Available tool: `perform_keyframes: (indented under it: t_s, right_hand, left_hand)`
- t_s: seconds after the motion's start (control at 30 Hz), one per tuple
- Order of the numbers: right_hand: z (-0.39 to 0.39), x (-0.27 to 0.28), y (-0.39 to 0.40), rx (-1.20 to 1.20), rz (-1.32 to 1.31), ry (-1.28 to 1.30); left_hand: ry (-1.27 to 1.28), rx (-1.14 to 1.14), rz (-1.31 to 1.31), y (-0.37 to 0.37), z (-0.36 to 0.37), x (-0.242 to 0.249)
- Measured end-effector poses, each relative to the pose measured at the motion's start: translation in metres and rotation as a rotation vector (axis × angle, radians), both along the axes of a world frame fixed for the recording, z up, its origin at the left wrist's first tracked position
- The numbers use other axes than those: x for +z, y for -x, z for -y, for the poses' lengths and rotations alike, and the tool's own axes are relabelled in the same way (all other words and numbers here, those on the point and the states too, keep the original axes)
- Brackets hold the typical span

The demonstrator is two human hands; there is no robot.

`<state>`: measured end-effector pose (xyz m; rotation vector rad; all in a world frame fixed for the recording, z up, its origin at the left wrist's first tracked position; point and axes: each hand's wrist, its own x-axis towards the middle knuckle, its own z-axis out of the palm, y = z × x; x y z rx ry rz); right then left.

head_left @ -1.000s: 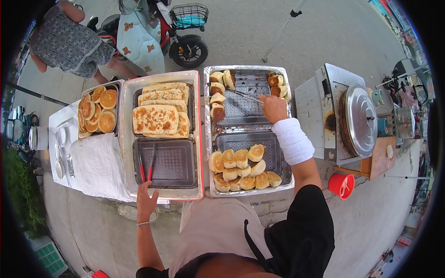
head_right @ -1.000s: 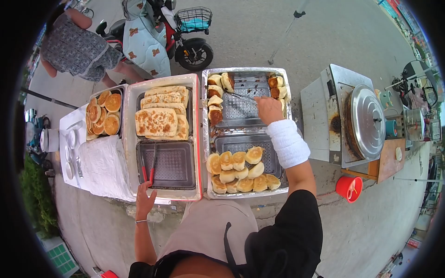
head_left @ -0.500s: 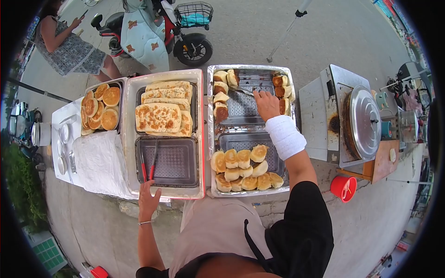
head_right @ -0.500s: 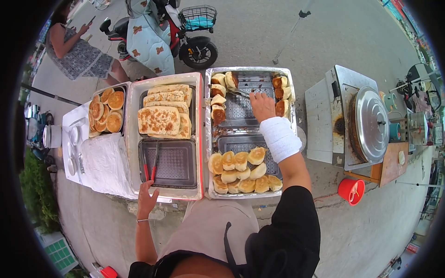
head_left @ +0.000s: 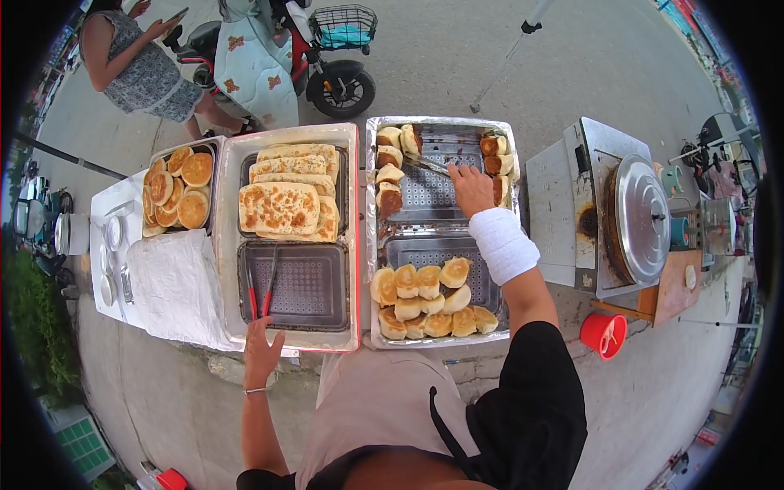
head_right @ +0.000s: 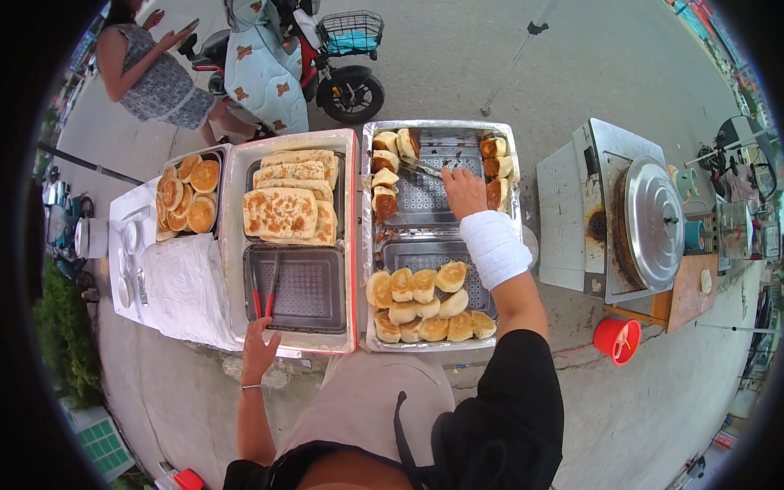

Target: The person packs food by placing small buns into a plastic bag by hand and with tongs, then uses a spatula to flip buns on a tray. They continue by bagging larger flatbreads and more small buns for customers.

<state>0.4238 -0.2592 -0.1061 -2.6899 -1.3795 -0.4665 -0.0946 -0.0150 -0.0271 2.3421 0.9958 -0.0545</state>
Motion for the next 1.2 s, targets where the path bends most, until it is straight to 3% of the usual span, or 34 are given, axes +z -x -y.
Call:
perform_keyframes:
  t_s: [0.4,0.57,0.7,0.8,0.9,1.0,1.1,1.2]
  right_hand:
    - [0.001,-0.002,-0.001,-0.009,-0.028,-0.083]
    - [0.035,0.015,0.004,-0.006,-0.048,-0.073]
    - [0.072,0.044,0.007,-0.195,-0.140,-0.221]
    - [0.086,0.060,-0.018,-0.401,-0.170,-0.522]
    - [0.118,0.056,-0.066,-0.796,-0.172,-0.185]
    - [0.145,0.058,-0.062,-0.658,-0.185,-0.427]
    - [0.162,0.063,-0.016,-0.638,-0.403,-0.379]
    - [0.184,0.032,0.033,-0.683,-0.447,-0.326]
  left_hand:
    - [-0.003,-0.005,-0.012,-0.002,-0.002,0.002]
    - [0.021,0.013,-0.020,-0.005,-0.001,0.005]
    - [-0.008,-0.006,-0.013,-0.002,-0.003,-0.003]
    - [-0.045,-0.030,-0.001,-0.009,-0.003,-0.009]
    - [-0.037,-0.057,0.011,-0.013,-0.001,-0.007]
    - [-0.038,-0.068,0.048,-0.024,-0.002,-0.013]
    - [-0.001,-0.048,0.012,-0.027,-0.003,-0.009]
    - [0.042,-0.046,-0.004,-0.028,-0.001,-0.010]
